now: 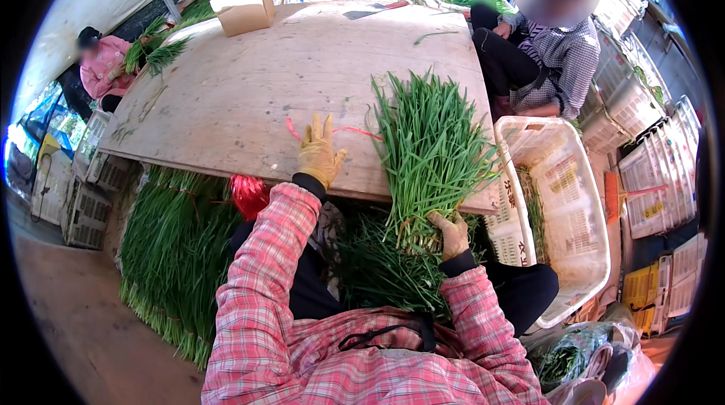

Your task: The person picks up a bunch of green onions from a pile, aligns them, secures them with a red rubber band, and places the bundle aside.

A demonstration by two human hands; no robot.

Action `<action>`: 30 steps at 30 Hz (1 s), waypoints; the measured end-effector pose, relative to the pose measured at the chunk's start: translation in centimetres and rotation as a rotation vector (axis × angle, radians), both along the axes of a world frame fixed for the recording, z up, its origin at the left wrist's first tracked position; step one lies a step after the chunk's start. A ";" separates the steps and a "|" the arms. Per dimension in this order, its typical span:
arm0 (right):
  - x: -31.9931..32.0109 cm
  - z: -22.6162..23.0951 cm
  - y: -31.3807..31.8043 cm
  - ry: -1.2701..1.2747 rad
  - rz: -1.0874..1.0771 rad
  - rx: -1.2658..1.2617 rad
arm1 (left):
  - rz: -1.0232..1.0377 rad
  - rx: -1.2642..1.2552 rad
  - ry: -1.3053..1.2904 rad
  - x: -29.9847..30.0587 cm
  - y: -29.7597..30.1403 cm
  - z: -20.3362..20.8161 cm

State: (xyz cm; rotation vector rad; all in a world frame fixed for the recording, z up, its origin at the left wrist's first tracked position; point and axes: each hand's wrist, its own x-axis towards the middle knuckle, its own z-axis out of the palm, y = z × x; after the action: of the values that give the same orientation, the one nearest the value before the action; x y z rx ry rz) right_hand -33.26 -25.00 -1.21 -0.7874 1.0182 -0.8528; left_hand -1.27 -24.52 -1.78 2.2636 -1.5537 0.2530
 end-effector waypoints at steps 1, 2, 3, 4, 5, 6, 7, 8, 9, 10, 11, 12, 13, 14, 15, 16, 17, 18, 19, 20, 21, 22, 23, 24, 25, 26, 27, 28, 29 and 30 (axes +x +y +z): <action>0.0 -0.3 -0.1 -0.016 0.011 -0.019 | 0.008 0.137 0.048 0.8 0.0 -0.6; 0.0 -0.3 -0.1 -0.045 0.026 -0.007 | 0.016 0.275 0.098 1.6 0.0 -1.1; -0.3 0.1 -0.1 -0.064 0.031 0.005 | 0.044 0.274 0.084 2.3 -0.3 -2.1; -0.4 0.3 -0.1 -0.091 0.042 0.017 | 0.080 0.272 0.064 3.4 -0.1 -2.7; -0.4 0.2 -0.2 -0.081 0.039 0.011 | 0.115 0.271 0.044 4.5 0.0 -3.3; -0.4 -0.3 -0.3 -0.070 0.037 0.007 | 0.135 0.279 0.037 6.0 0.2 -3.9; -0.5 -0.6 -0.5 -0.058 0.031 0.000 | 0.149 0.285 0.031 7.4 0.0 -4.2; -0.6 -0.7 -0.5 -0.046 0.025 -0.007 | 0.164 0.290 0.024 8.7 -0.1 -4.6; -0.6 -0.4 -0.4 -0.028 0.035 0.006 | 0.176 0.286 0.029 9.8 0.2 -5.1; -0.6 0.6 -0.3 -0.010 0.043 0.017 | 0.188 0.280 0.034 10.8 0.4 -5.2; -0.4 1.4 -0.3 0.007 0.052 0.027 | 0.200 0.273 0.038 11.7 0.6 -5.3; -0.7 1.8 -0.5 -0.007 0.068 0.029 | 0.216 0.302 0.024 11.8 0.4 -4.9; -1.1 2.1 -0.6 -0.018 0.075 0.033 | 0.223 0.334 0.012 11.4 0.3 -4.1; -1.4 2.3 -0.8 -0.030 0.083 0.037 | 0.231 0.366 -0.002 11.2 0.2 -3.3; -1.2 1.6 -0.7 0.041 0.085 -0.056 | 0.262 0.350 0.004 11.8 0.6 -2.5; -0.8 2.1 -0.6 0.091 0.069 -0.026 | 0.294 0.338 0.016 12.4 1.3 -2.1; -0.7 2.3 -0.5 0.059 0.083 -0.004 | 0.283 0.335 -0.016 12.7 1.5 -1.6; -0.5 2.3 -0.4 0.021 0.104 0.019 | 0.279 0.334 -0.054 13.1 2.0 -0.9; -0.7 2.9 -0.2 -0.015 0.101 0.045 | 0.265 0.333 -0.086 12.4 1.9 0.2; -1.0 2.3 -0.4 0.012 0.105 0.021 | 0.211 0.220 -0.149 11.2 2.1 0.9; -1.7 1.4 -0.8 0.039 0.099 -0.002 | 0.147 0.103 -0.209 7.9 2.5 3.0; -2.1 0.7 -0.9 0.061 0.111 -0.025 | 0.104 0.001 -0.153 4.7 3.6 4.1; -2.5 0.1 -1.0 0.055 0.117 -0.043 | 0.056 -0.097 -0.100 1.6 4.7 5.2; -3.1 -0.9 -1.3 0.017 0.113 -0.020 | 0.012 -0.187 0.070 -1.5 5.6 5.6; -3.7 -2.1 -1.7 -0.026 0.111 0.002 | -0.082 0.012 0.357 -4.2 6.0 6.1; -4.0 -2.8 -2.0 -0.071 0.110 0.022 | -0.175 0.213 0.640 -6.5 6.3 6.3; -3.1 -0.8 -1.3 -0.238 0.150 0.052 | -0.295 0.118 0.728 -8.2 7.4 5.0; -2.8 -0.7 -1.2 -0.285 0.140 0.093 | -0.380 0.117 0.850 -9.5 7.1 3.0; -2.6 -0.7 -1.3 -0.327 0.125 0.131 | -0.437 0.160 1.027 -10.4 6.0 0.2; -2.8 -0.9 -1.4 -0.368 0.098 0.172 | -0.407 0.189 1.405 -13.1 5.7 2.2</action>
State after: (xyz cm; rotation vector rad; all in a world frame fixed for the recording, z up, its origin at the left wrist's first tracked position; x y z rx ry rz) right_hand -36.03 -26.43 -2.08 -0.5065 0.7093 -0.7792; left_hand -14.34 -18.86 0.37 1.4089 -1.1024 -1.3215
